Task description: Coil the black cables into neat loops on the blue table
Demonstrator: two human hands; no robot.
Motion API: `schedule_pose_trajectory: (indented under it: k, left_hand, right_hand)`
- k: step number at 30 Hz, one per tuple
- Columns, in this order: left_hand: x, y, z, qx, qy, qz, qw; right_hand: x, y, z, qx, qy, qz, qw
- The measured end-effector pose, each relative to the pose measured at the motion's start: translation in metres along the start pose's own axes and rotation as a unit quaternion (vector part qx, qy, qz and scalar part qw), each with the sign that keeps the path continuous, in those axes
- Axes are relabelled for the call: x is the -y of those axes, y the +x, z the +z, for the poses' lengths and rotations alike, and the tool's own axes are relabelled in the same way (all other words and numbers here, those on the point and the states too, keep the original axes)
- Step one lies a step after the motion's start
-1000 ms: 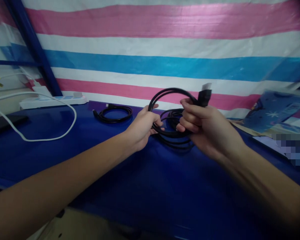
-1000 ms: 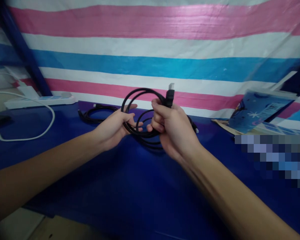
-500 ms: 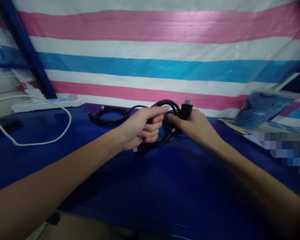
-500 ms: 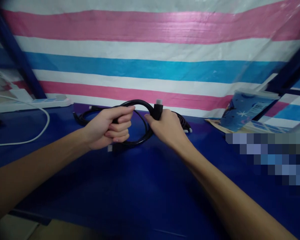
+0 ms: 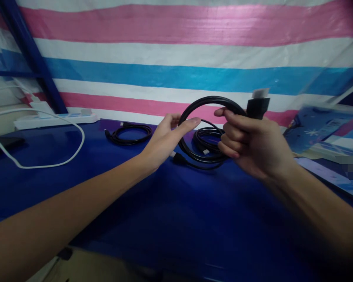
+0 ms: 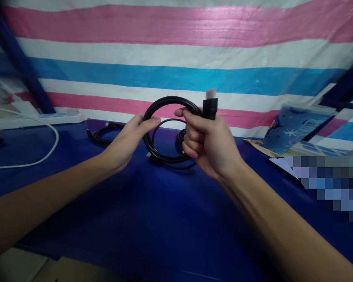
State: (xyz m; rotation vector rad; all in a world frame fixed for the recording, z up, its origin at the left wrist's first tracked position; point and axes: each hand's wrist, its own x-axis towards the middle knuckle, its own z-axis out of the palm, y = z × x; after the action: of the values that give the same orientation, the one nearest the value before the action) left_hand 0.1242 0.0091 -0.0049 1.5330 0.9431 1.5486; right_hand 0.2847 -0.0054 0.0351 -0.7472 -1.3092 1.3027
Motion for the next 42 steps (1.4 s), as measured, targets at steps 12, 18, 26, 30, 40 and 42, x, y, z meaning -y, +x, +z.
schedule_pose_trajectory:
  k: [12, 18, 26, 30, 40, 42]
  left_hand:
    - [-0.007, -0.006, 0.002, 0.184, -0.191, -0.161, 0.951]
    - [-0.025, -0.011, 0.007, 0.189, -0.226, -0.186, 0.937]
    - [-0.024, -0.011, -0.001, 0.222, -0.163, -0.118, 0.954]
    - [-0.02, -0.01, 0.0, 0.186, -0.112, -0.054, 0.975]
    - [0.001, 0.011, -0.007, -0.17, -0.019, 0.055, 0.984]
    - [0.005, 0.012, -0.009, -0.168, -0.054, -0.076, 0.981]
  right_hand:
    - [-0.024, 0.012, -0.011, -0.065, -0.26, -0.072, 0.961]
    - [-0.028, 0.013, -0.01, -0.203, -0.566, -0.216, 0.769]
    - [-0.011, 0.008, -0.005, -0.179, -0.615, -0.166, 0.75]
    - [-0.009, 0.008, -0.006, -0.151, -0.542, -0.154, 0.812]
    - [-0.011, 0.013, -0.008, -0.135, -0.096, -0.133, 0.977]
    - [0.002, 0.012, -0.015, -0.157, -0.055, -0.142, 0.976]
